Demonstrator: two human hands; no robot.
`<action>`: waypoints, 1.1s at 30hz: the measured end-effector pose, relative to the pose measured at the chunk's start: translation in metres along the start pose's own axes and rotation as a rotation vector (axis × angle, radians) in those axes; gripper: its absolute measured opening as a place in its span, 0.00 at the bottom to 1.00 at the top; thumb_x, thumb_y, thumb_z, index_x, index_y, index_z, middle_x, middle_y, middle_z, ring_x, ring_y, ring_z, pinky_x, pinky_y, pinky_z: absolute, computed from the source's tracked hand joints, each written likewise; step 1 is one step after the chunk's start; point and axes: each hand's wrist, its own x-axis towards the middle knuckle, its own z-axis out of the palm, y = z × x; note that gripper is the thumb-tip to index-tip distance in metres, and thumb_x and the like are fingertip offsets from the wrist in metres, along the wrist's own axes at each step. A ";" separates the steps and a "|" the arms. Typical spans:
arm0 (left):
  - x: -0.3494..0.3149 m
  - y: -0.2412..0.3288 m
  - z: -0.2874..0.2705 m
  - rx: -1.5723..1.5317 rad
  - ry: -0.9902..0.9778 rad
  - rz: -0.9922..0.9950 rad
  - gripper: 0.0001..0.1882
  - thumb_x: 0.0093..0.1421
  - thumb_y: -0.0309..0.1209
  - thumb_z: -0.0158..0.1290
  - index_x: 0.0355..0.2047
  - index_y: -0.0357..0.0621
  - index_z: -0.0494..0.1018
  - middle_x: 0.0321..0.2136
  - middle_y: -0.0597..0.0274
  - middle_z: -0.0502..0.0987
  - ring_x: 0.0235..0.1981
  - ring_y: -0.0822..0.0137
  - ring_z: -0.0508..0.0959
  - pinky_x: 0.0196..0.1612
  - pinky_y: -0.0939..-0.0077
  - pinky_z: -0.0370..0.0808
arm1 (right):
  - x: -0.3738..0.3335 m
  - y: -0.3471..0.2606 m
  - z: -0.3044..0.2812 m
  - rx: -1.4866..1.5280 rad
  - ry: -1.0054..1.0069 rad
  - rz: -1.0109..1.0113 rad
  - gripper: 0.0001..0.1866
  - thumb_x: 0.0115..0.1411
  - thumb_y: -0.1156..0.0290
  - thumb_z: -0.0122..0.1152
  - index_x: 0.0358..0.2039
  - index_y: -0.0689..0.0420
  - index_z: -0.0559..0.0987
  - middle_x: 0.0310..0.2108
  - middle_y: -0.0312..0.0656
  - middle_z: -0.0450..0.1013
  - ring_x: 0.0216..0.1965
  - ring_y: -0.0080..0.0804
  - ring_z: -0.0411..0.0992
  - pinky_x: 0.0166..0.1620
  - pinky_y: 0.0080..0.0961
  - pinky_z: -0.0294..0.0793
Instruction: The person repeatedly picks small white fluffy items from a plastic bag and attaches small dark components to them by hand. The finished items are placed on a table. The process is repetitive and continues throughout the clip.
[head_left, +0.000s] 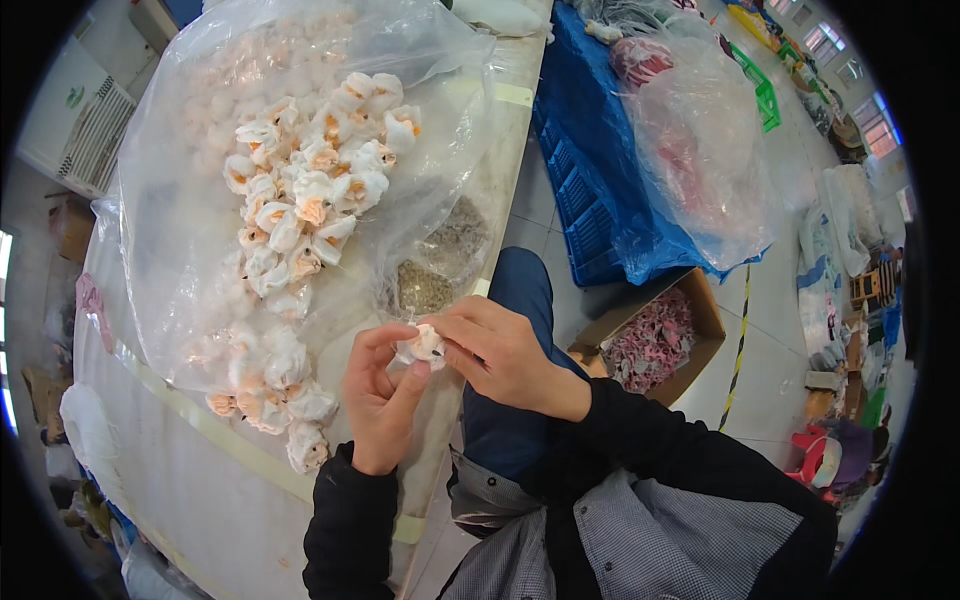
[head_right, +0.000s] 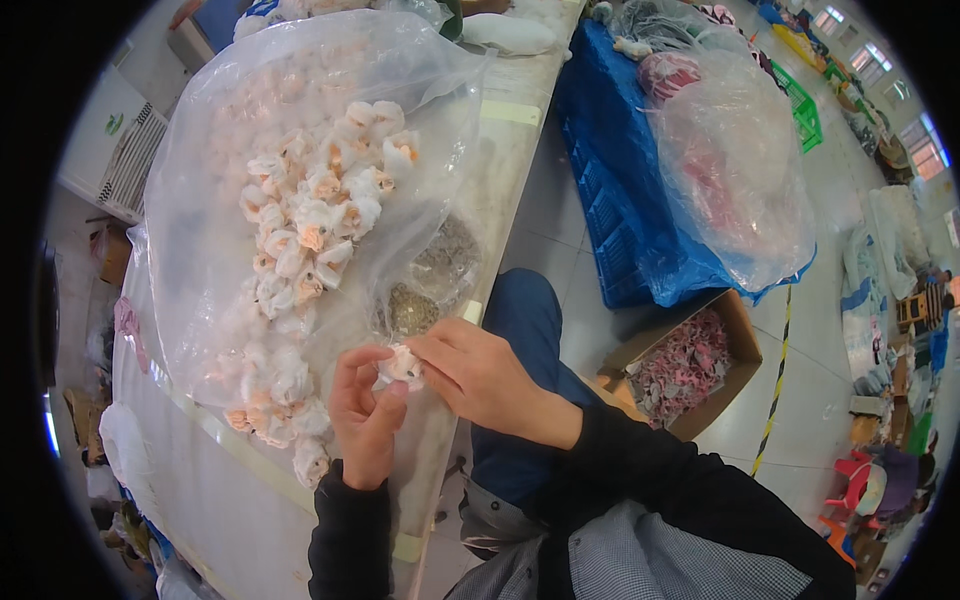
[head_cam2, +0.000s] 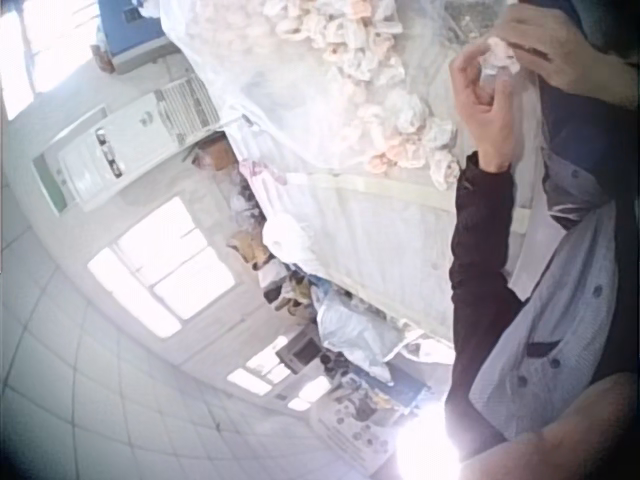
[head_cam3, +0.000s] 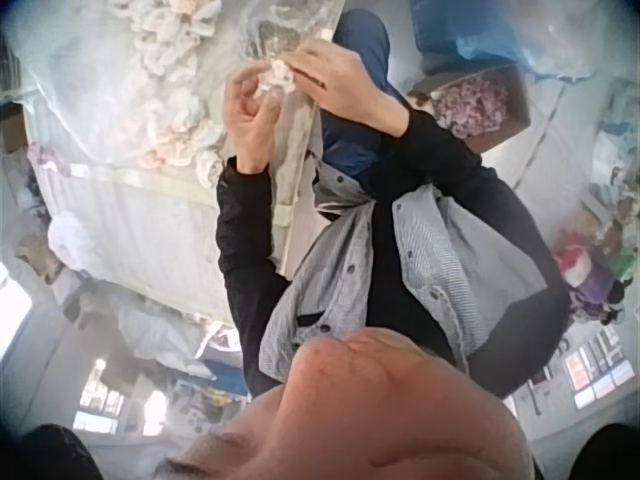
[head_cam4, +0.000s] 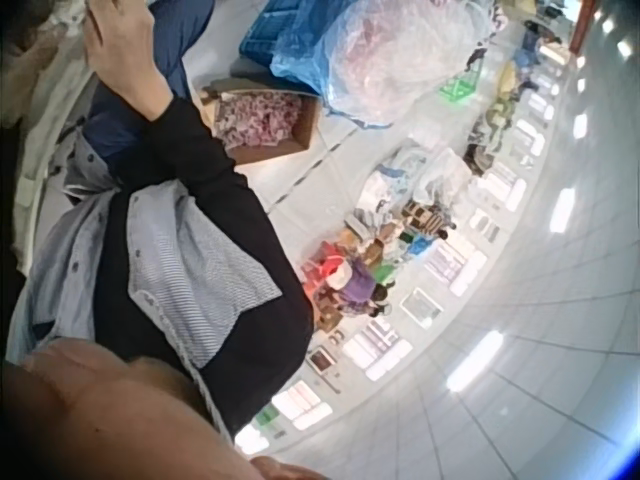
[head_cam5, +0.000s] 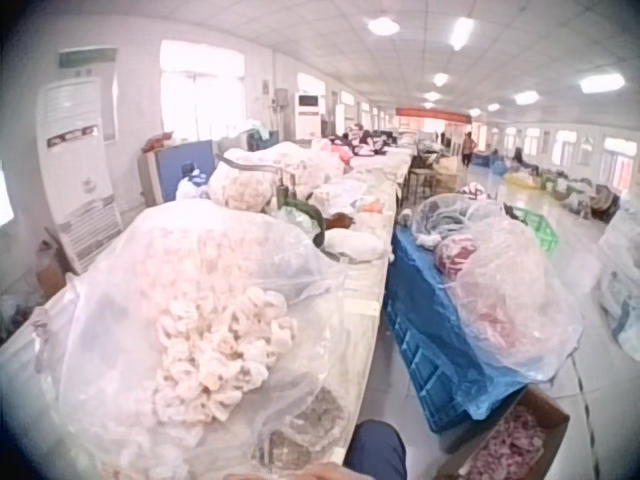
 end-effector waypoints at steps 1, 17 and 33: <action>-0.002 -0.003 -0.003 0.015 0.005 0.001 0.20 0.67 0.17 0.55 0.58 0.36 0.68 0.53 0.58 0.74 0.28 0.87 0.69 0.29 0.90 0.64 | 0.000 0.000 0.001 0.013 -0.005 0.004 0.16 0.59 0.80 0.64 0.48 0.61 0.82 0.38 0.48 0.77 0.37 0.46 0.77 0.39 0.34 0.78; -0.008 0.004 0.007 0.316 0.154 0.030 0.14 0.63 0.19 0.58 0.50 0.37 0.80 0.24 0.76 0.70 0.18 0.85 0.58 0.21 0.84 0.54 | 0.008 -0.013 0.003 -0.041 0.020 -0.021 0.07 0.60 0.73 0.68 0.37 0.59 0.80 0.30 0.44 0.74 0.32 0.45 0.75 0.34 0.34 0.75; -0.009 -0.012 -0.001 0.785 0.013 0.351 0.04 0.57 0.25 0.61 0.32 0.40 0.80 0.24 0.54 0.76 0.21 0.55 0.76 0.25 0.67 0.72 | 0.002 -0.008 -0.008 -0.102 -0.131 -0.018 0.06 0.58 0.73 0.71 0.30 0.58 0.81 0.27 0.42 0.75 0.27 0.42 0.74 0.31 0.33 0.73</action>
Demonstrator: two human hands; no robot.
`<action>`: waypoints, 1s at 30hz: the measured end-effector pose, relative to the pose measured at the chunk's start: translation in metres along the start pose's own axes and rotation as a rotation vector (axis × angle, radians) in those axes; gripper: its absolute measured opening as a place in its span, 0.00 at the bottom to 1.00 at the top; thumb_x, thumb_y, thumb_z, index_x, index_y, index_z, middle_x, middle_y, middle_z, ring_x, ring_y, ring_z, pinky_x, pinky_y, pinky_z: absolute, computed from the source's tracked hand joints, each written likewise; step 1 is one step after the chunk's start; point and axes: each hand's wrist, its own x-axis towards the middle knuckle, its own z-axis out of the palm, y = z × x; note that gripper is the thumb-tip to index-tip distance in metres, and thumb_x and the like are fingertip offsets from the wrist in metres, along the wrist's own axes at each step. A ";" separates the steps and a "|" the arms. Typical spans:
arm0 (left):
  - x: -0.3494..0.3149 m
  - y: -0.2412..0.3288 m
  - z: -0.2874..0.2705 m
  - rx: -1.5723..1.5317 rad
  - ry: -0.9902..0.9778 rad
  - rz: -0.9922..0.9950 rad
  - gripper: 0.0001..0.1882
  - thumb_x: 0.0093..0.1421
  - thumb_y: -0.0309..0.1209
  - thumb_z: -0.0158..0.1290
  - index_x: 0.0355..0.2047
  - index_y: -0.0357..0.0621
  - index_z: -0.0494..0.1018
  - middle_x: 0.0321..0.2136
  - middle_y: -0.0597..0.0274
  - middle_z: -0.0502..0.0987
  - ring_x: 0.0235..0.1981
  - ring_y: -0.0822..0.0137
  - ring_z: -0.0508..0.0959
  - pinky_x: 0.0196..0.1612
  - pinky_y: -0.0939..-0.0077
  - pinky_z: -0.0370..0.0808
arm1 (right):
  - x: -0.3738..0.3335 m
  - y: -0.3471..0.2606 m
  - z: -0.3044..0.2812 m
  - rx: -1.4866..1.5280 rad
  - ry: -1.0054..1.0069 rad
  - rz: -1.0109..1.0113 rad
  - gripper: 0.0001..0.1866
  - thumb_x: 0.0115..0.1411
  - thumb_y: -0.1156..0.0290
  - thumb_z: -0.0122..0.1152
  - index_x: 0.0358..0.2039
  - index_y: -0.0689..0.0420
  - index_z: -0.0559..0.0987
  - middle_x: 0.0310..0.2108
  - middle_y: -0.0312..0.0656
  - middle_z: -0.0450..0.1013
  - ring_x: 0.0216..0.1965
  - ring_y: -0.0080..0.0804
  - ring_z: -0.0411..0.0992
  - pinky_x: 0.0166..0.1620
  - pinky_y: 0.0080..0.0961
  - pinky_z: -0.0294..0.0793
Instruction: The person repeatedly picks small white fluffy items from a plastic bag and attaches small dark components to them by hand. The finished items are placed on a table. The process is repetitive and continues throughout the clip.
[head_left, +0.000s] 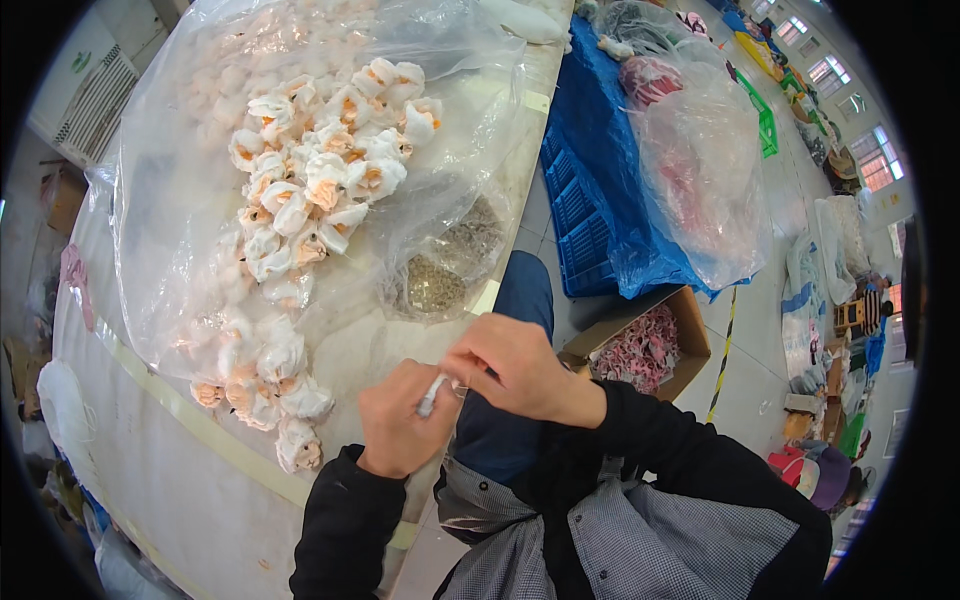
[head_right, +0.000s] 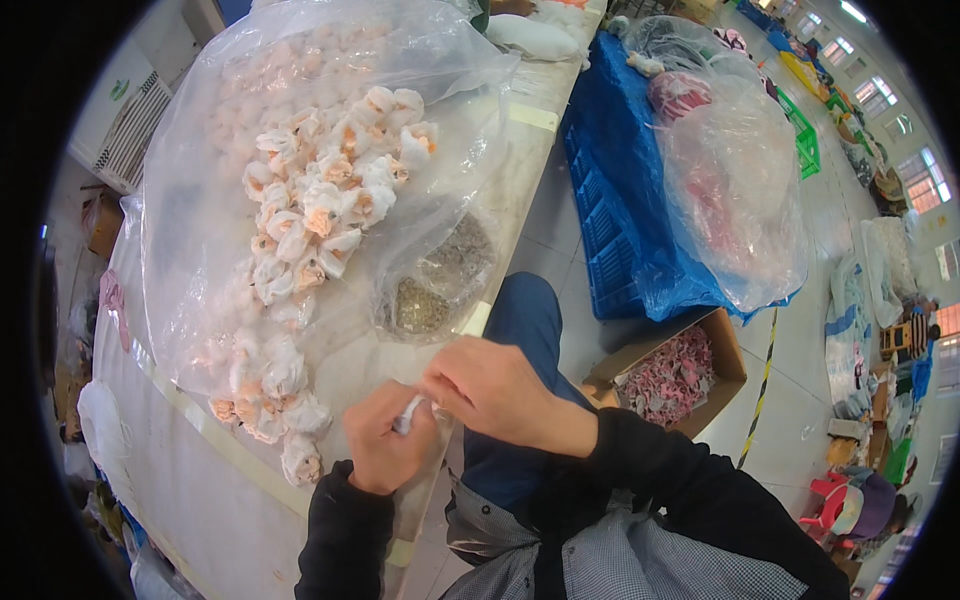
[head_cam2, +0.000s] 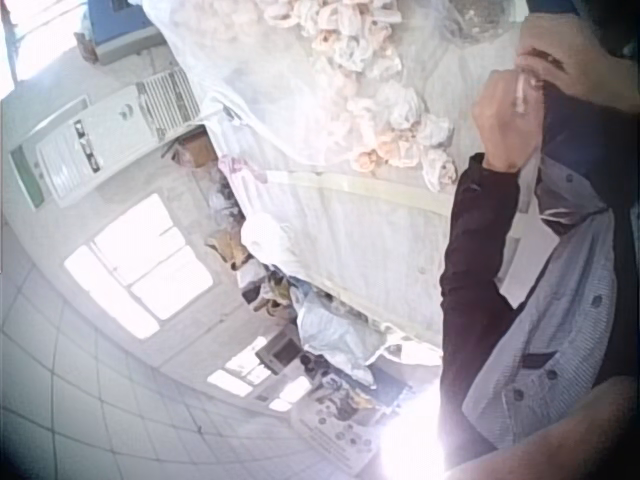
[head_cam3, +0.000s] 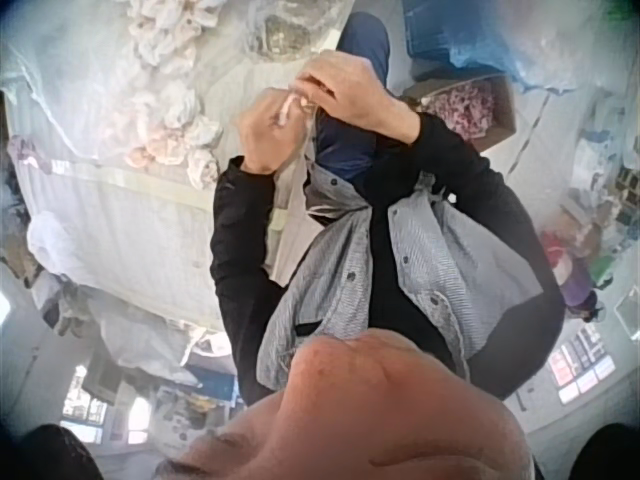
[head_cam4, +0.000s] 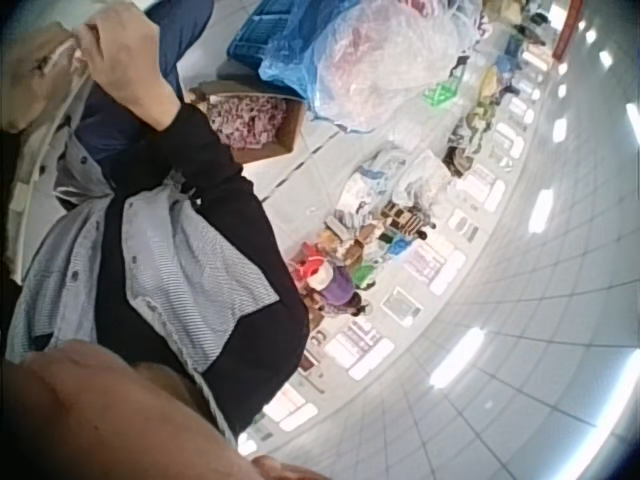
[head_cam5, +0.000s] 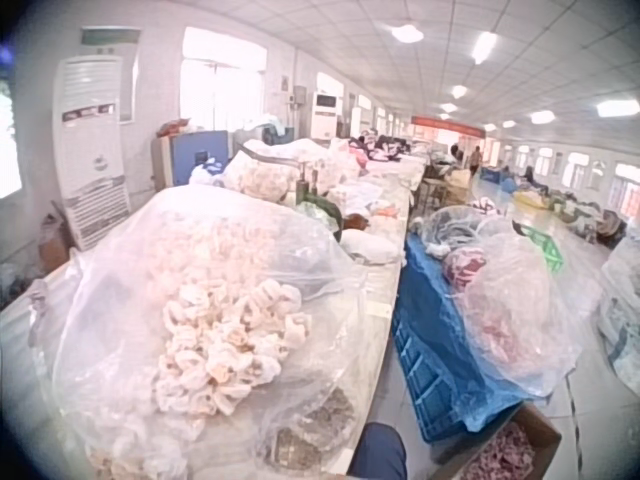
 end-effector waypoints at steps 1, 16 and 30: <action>-0.003 -0.005 0.000 -0.021 0.032 -0.029 0.04 0.57 0.24 0.61 0.32 0.39 0.80 0.24 0.54 0.77 0.21 0.56 0.77 0.25 0.68 0.72 | 0.008 0.003 0.000 -0.060 0.047 -0.069 0.06 0.58 0.72 0.71 0.30 0.57 0.80 0.27 0.42 0.75 0.28 0.43 0.74 0.31 0.34 0.73; -0.002 -0.020 0.001 -0.218 0.177 -0.238 0.06 0.63 0.24 0.56 0.33 0.32 0.78 0.23 0.61 0.77 0.24 0.74 0.74 0.28 0.76 0.71 | 0.059 0.040 0.006 -0.500 -0.057 -0.249 0.07 0.51 0.73 0.67 0.28 0.55 0.76 0.30 0.40 0.71 0.39 0.40 0.69 0.42 0.36 0.67; 0.003 -0.014 -0.008 -0.107 0.159 -0.021 0.07 0.56 0.23 0.58 0.34 0.35 0.81 0.22 0.56 0.75 0.21 0.63 0.74 0.26 0.71 0.69 | 0.038 0.002 -0.005 1.093 -0.397 0.704 0.07 0.67 0.69 0.63 0.34 0.58 0.78 0.27 0.30 0.73 0.28 0.15 0.67 0.33 0.16 0.65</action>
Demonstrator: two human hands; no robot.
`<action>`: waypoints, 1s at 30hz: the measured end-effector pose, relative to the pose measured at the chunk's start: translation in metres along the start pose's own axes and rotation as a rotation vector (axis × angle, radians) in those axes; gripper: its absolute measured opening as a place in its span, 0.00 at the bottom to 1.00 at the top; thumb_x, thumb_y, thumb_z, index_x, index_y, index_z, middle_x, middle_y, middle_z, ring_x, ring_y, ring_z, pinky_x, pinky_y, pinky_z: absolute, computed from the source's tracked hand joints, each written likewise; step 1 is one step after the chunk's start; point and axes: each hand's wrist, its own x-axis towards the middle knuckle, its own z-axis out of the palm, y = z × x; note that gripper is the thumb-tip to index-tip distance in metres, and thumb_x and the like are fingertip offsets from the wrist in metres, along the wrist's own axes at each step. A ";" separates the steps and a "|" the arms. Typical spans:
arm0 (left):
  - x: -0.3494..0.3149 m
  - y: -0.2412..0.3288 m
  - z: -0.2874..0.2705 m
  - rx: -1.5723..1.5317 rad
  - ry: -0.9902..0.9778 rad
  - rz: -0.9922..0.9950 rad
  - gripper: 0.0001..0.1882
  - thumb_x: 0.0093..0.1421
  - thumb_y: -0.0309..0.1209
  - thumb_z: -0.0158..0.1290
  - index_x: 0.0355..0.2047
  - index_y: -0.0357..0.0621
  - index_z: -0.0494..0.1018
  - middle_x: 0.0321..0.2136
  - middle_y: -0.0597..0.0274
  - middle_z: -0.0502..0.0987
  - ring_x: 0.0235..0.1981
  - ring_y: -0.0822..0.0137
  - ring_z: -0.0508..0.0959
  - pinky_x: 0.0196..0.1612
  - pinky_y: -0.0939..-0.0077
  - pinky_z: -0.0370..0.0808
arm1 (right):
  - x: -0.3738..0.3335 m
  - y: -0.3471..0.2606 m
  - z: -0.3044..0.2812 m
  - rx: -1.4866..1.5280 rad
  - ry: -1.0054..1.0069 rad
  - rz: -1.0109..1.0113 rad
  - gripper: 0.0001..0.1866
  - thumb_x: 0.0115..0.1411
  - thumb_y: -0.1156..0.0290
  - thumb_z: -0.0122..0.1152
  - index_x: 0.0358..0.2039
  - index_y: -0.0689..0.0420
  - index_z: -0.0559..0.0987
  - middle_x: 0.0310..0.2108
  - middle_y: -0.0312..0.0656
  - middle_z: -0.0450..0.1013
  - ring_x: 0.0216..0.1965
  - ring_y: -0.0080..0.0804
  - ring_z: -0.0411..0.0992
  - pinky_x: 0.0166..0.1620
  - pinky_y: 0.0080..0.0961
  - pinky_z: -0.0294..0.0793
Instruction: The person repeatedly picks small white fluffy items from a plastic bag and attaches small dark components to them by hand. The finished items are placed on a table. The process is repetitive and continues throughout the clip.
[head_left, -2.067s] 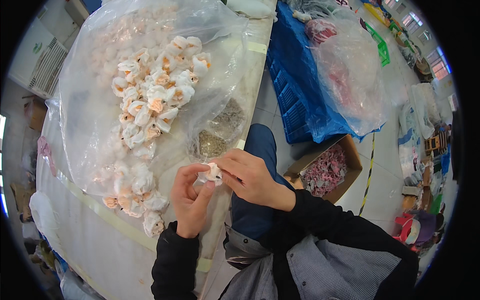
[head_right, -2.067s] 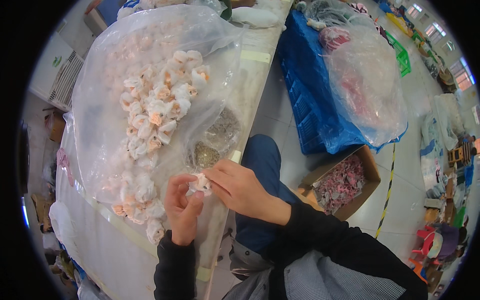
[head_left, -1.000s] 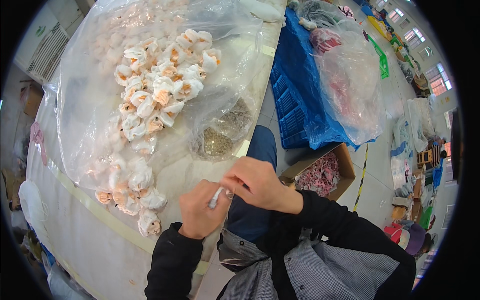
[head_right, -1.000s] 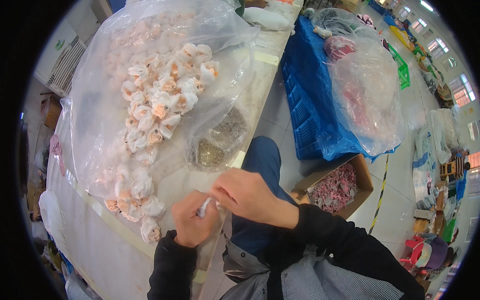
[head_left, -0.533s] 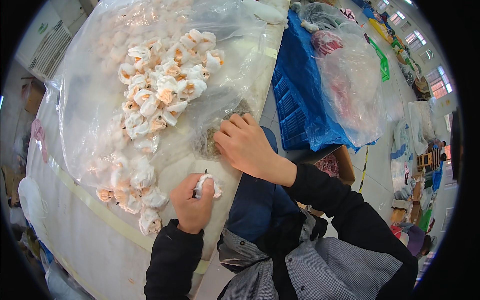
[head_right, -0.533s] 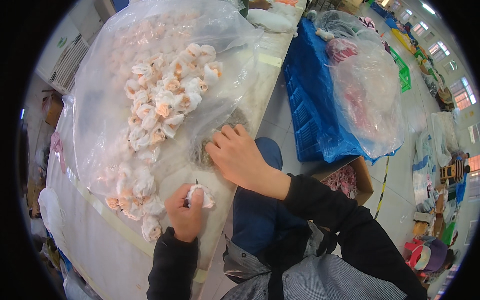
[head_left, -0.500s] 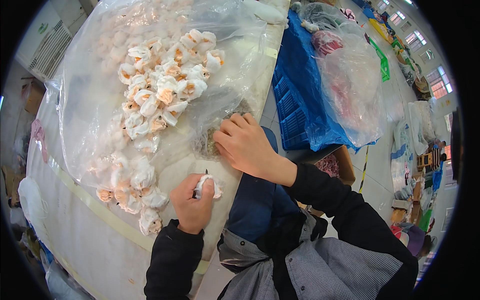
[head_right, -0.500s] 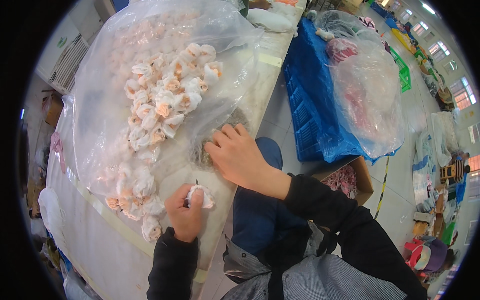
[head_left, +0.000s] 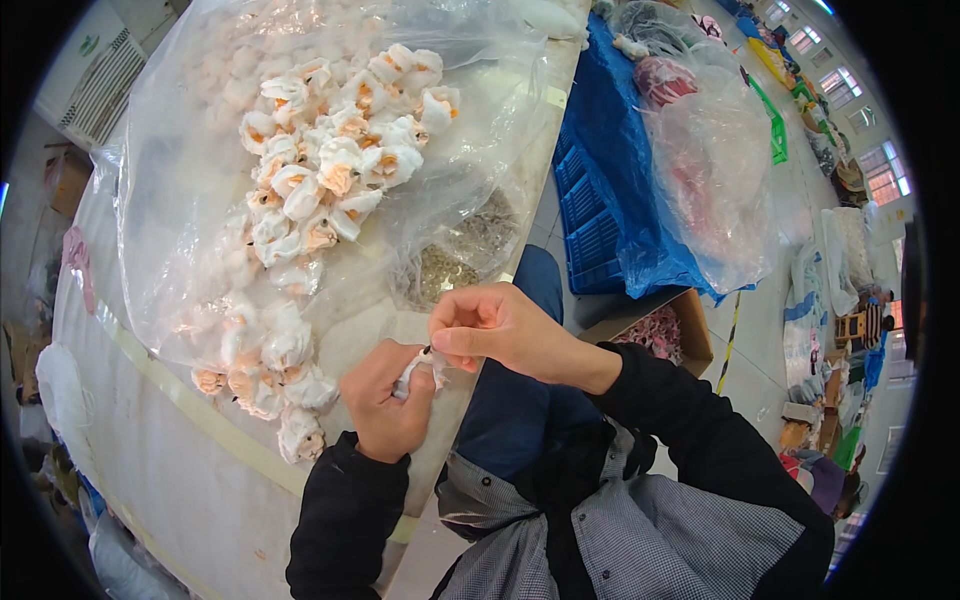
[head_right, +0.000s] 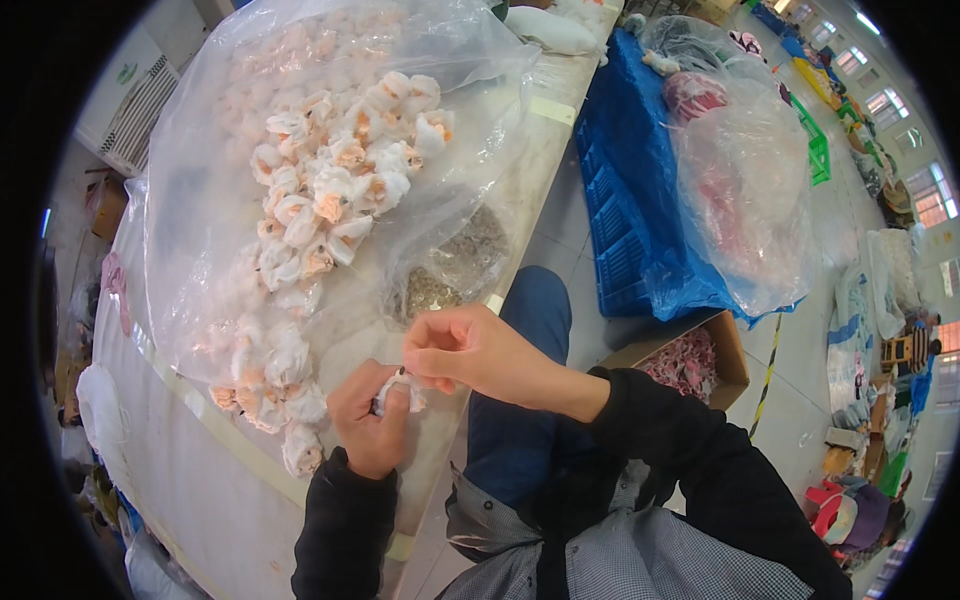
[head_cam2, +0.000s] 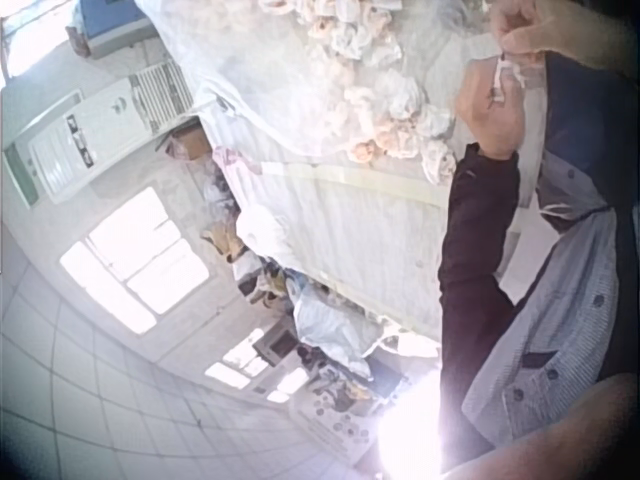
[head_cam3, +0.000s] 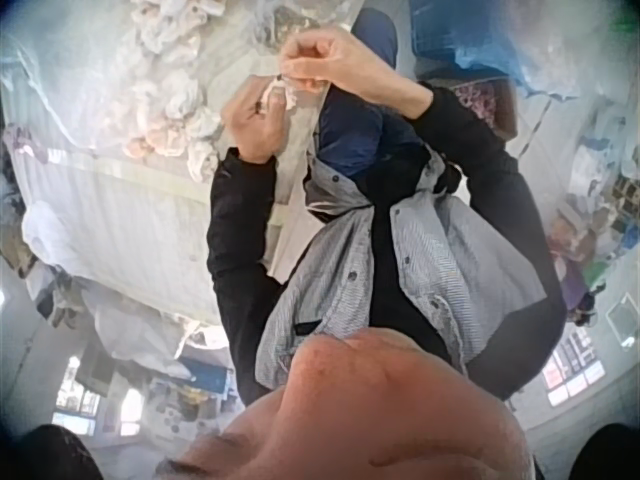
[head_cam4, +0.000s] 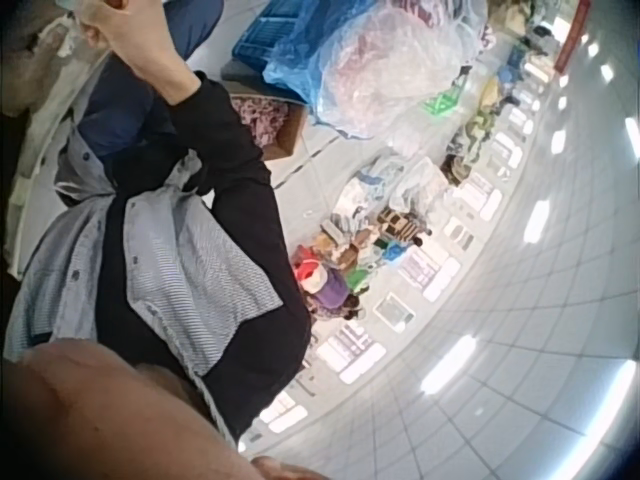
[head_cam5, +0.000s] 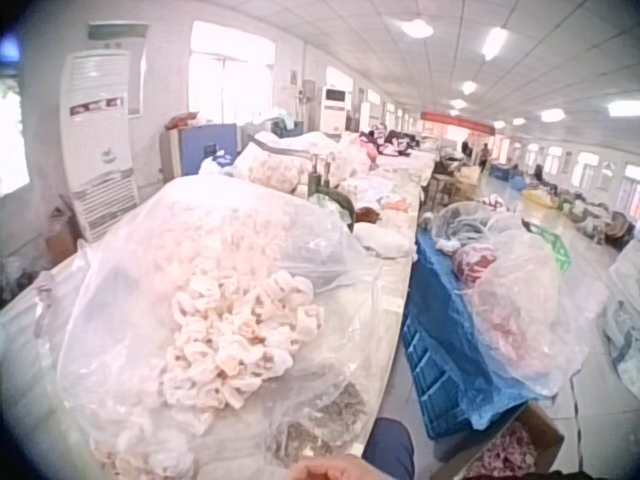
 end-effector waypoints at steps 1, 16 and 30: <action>0.000 0.001 0.000 0.004 -0.001 0.001 0.07 0.55 0.22 0.58 0.34 0.36 0.81 0.22 0.56 0.75 0.21 0.62 0.75 0.26 0.70 0.69 | -0.001 0.000 -0.002 -0.012 -0.009 0.012 0.07 0.67 0.69 0.64 0.34 0.58 0.78 0.27 0.31 0.73 0.28 0.15 0.67 0.33 0.16 0.65; 0.002 -0.002 0.002 0.059 -0.019 0.091 0.08 0.52 0.21 0.58 0.34 0.37 0.81 0.22 0.55 0.74 0.19 0.60 0.75 0.23 0.70 0.69 | -0.006 0.008 -0.011 0.024 -0.082 0.118 0.10 0.69 0.66 0.64 0.35 0.60 0.79 0.26 0.33 0.74 0.27 0.18 0.69 0.31 0.19 0.67; 0.003 -0.002 0.001 0.129 -0.084 0.110 0.07 0.51 0.22 0.57 0.32 0.39 0.81 0.21 0.53 0.74 0.19 0.54 0.74 0.23 0.65 0.69 | -0.010 0.014 -0.013 -0.102 -0.021 0.022 0.07 0.70 0.71 0.62 0.37 0.62 0.78 0.30 0.35 0.76 0.30 0.17 0.71 0.35 0.18 0.71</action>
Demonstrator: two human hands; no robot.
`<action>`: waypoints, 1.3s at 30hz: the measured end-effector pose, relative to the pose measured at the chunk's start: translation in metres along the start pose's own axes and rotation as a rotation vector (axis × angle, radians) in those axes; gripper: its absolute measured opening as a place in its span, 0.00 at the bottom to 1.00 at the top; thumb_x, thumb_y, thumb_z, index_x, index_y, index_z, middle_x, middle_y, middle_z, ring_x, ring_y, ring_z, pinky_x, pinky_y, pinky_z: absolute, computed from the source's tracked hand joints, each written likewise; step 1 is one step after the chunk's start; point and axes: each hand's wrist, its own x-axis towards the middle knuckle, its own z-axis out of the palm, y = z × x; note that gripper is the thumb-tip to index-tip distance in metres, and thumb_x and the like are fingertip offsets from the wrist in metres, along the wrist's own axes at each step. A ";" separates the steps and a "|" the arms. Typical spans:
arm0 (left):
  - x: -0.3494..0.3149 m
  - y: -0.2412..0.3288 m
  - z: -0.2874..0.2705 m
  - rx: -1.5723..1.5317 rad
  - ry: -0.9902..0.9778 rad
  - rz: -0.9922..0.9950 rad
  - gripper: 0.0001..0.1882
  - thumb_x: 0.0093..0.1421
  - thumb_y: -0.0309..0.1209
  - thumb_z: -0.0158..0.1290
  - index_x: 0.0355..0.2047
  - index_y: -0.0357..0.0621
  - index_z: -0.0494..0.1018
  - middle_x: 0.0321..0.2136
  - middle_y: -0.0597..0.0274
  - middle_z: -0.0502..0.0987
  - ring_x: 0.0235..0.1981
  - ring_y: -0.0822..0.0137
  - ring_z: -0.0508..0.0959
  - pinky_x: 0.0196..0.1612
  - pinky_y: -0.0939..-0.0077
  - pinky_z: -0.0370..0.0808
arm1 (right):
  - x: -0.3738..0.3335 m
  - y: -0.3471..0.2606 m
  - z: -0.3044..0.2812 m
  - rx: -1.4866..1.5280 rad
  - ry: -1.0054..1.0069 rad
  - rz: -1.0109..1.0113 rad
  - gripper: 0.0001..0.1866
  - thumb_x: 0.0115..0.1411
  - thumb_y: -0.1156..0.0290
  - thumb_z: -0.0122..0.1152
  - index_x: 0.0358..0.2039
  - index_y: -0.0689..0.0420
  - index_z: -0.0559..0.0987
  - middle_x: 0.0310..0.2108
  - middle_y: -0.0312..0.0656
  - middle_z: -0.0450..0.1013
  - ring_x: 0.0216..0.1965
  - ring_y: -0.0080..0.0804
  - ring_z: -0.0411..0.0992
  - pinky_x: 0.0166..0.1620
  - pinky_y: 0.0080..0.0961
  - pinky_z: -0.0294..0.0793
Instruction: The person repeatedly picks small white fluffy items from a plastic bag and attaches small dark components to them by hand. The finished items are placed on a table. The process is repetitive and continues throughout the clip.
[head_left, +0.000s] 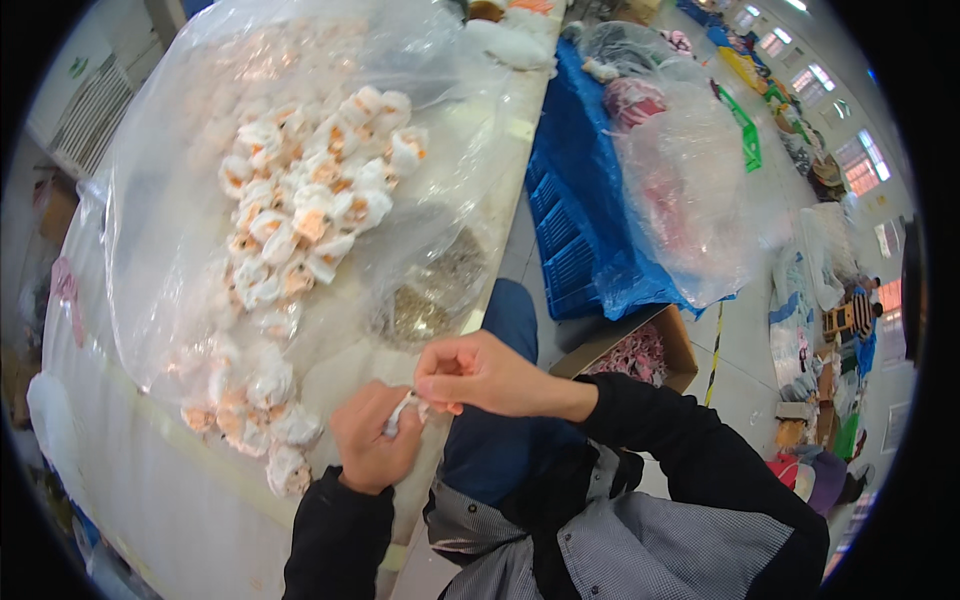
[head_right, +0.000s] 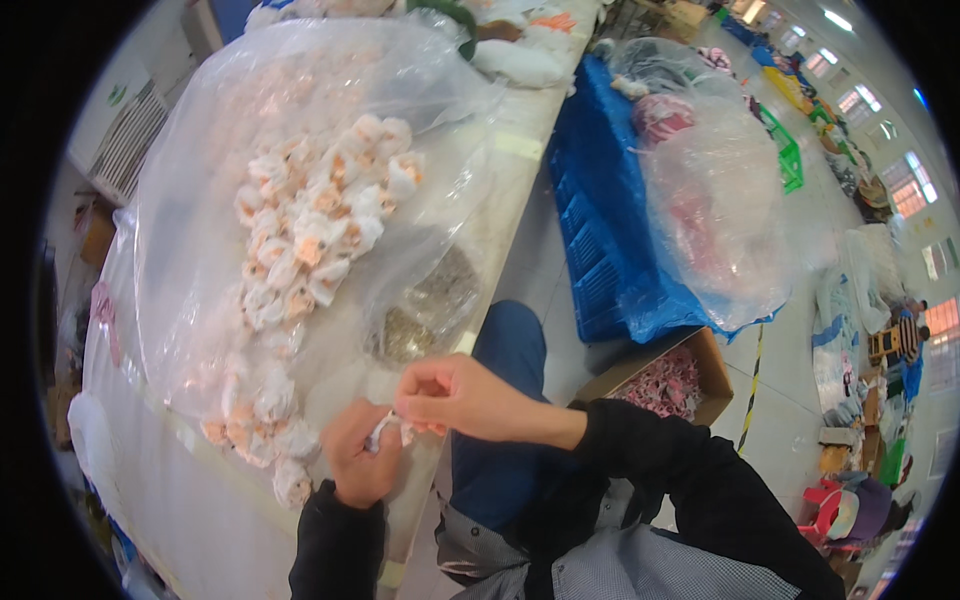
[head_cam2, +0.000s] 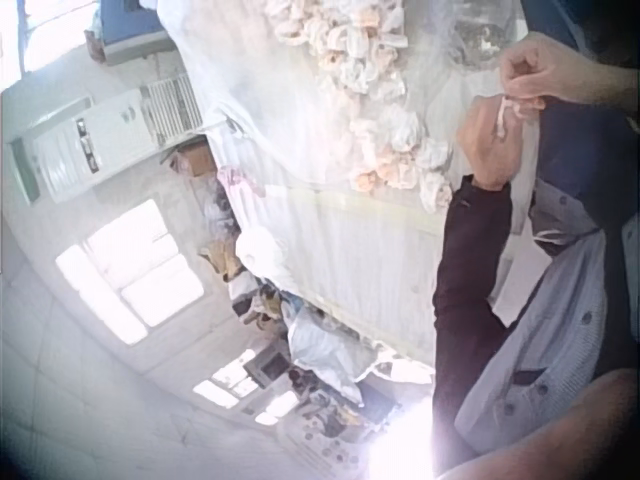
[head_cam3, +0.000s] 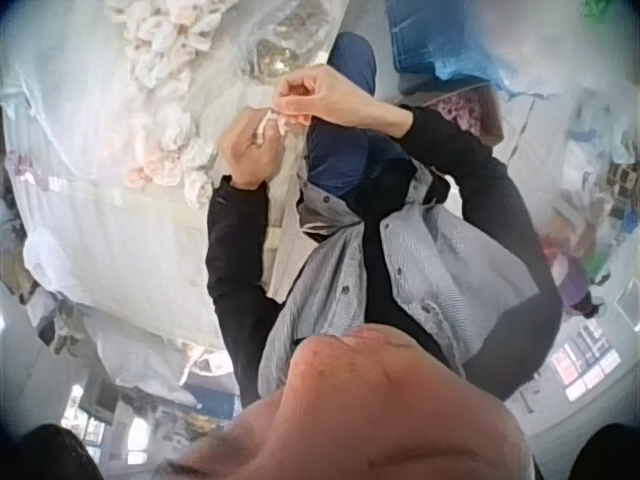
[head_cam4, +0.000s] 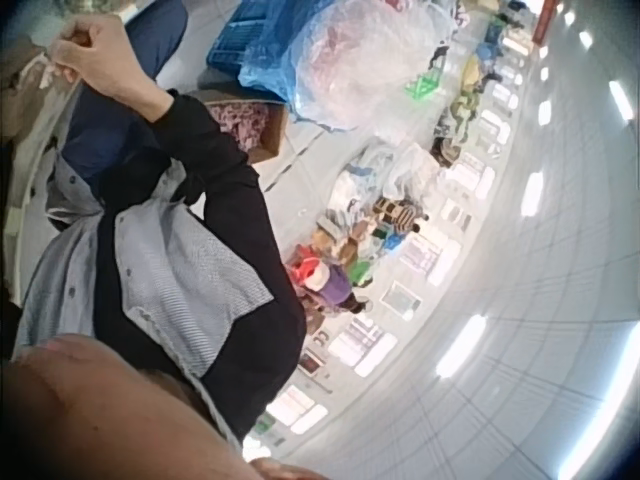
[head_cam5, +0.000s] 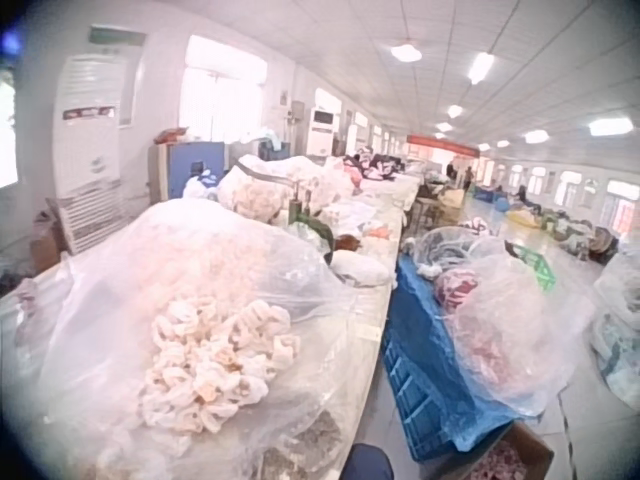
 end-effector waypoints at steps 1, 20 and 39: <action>0.000 0.001 0.001 -0.003 0.000 0.003 0.07 0.51 0.22 0.57 0.31 0.40 0.81 0.21 0.53 0.74 0.19 0.53 0.74 0.23 0.64 0.68 | -0.001 0.001 0.001 -0.066 0.048 -0.037 0.07 0.69 0.71 0.63 0.38 0.62 0.78 0.31 0.35 0.77 0.32 0.17 0.72 0.36 0.18 0.72; -0.012 -0.009 0.006 0.042 -0.209 0.007 0.10 0.70 0.34 0.54 0.38 0.40 0.78 0.28 0.51 0.74 0.28 0.46 0.75 0.31 0.59 0.71 | -0.003 -0.001 -0.005 -0.585 -0.009 -0.381 0.07 0.65 0.74 0.61 0.35 0.60 0.71 0.24 0.43 0.71 0.25 0.37 0.70 0.31 0.33 0.68; -0.010 0.000 0.010 0.095 -0.126 -0.021 0.11 0.71 0.37 0.55 0.40 0.42 0.79 0.28 0.52 0.76 0.27 0.48 0.75 0.31 0.61 0.72 | -0.007 0.002 -0.004 -0.541 0.024 -0.384 0.10 0.58 0.72 0.65 0.35 0.61 0.73 0.24 0.44 0.71 0.26 0.37 0.69 0.31 0.33 0.67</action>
